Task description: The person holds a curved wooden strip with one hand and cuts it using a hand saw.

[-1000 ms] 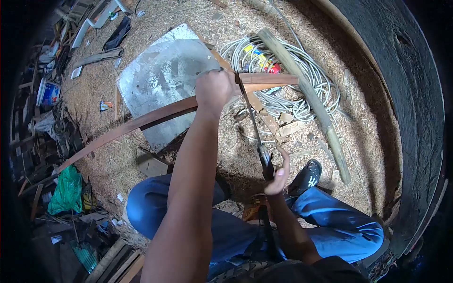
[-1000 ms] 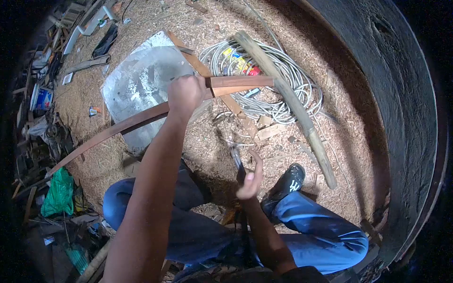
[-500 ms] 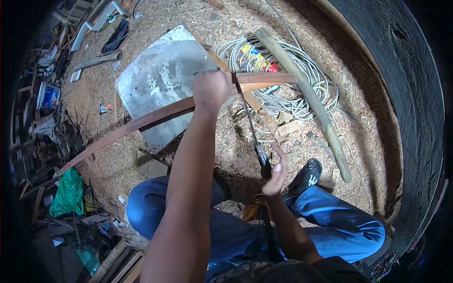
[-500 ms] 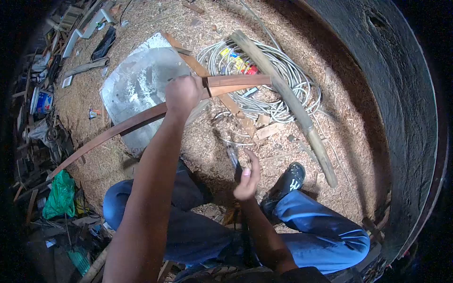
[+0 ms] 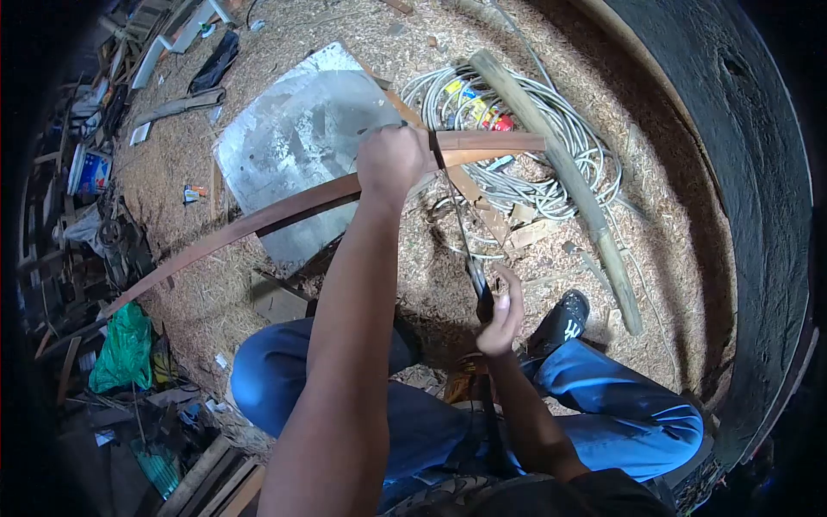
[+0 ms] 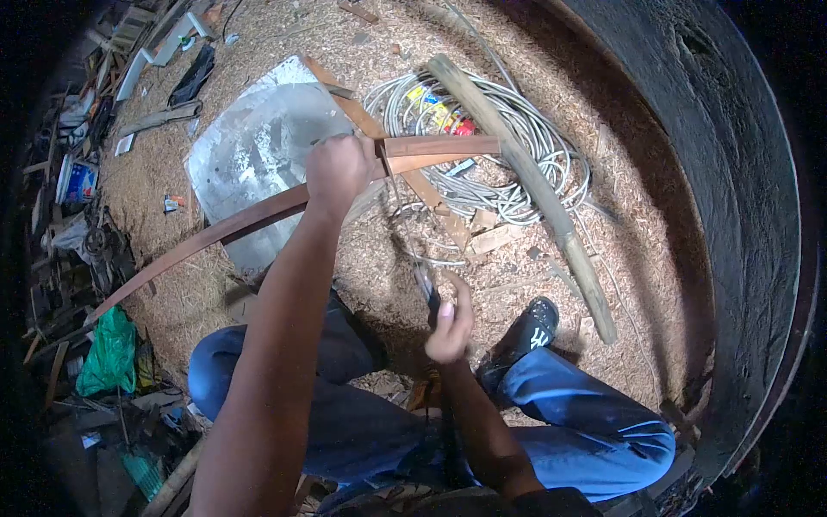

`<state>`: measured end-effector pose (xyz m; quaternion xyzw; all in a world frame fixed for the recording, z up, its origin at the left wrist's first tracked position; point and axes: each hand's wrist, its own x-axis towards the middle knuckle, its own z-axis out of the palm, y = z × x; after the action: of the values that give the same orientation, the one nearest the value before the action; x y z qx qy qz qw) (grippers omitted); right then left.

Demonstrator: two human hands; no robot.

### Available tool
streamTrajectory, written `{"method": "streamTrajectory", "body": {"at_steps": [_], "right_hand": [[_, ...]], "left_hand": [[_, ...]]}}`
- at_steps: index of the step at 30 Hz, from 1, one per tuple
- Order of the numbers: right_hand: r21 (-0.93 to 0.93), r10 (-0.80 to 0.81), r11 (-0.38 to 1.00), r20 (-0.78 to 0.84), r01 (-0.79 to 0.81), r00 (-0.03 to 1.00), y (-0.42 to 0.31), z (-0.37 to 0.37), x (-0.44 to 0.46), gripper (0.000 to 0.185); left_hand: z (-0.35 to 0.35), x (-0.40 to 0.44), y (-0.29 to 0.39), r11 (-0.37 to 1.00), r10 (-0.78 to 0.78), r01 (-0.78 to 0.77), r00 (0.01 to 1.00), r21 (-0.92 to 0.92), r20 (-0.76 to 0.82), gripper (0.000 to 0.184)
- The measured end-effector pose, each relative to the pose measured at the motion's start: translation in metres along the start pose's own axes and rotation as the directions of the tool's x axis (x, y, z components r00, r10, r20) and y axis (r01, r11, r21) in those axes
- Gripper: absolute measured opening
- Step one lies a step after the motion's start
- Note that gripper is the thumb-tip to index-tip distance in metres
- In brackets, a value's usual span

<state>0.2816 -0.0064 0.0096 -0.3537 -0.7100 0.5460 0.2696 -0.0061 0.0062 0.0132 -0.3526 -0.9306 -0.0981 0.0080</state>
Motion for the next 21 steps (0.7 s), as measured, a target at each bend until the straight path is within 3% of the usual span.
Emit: {"method": "streamTrajectory", "body": {"at_steps": [7, 12, 13, 17, 20, 21], "right_hand": [[-0.015, -0.027, 1.000, -0.036, 0.027, 0.999, -0.005, 0.030, 0.071, 0.051], [0.008, -0.001, 1.000, 0.012, 0.001, 1.000, 0.006, -0.006, -0.005, 0.055], [0.024, -0.036, 0.999, 0.009, 0.036, 0.999, 0.008, -0.011, -0.007, 0.047], [-0.005, -0.053, 0.999, -0.054, 0.053, 0.997, 0.007, 0.008, 0.039, 0.046], [0.084, 0.150, 0.985, 0.022, -0.152, 0.988, 0.002, 0.033, 0.078, 0.043], [0.084, 0.153, 0.984, 0.017, -0.154, 0.988, 0.001, 0.031, 0.072, 0.043]], "left_hand": [[0.001, -0.001, 0.002, 1.000, -0.009, 0.009, 1.000, 0.022, 0.016, 0.039], [0.003, 0.003, 0.002, 0.998, -0.042, 0.042, 0.999, 0.046, 0.008, 0.038], [0.002, 0.003, 0.002, 0.999, -0.029, 0.030, 1.000, 0.030, -0.005, 0.038], [0.002, 0.001, 0.003, 0.999, -0.009, 0.010, 0.999, 0.045, -0.031, 0.037], [0.006, 0.000, 0.001, 0.999, -0.018, 0.017, 1.000, 0.052, 0.018, 0.036], [0.005, -0.001, 0.003, 0.999, -0.013, 0.012, 1.000, 0.051, 0.021, 0.036]]}}
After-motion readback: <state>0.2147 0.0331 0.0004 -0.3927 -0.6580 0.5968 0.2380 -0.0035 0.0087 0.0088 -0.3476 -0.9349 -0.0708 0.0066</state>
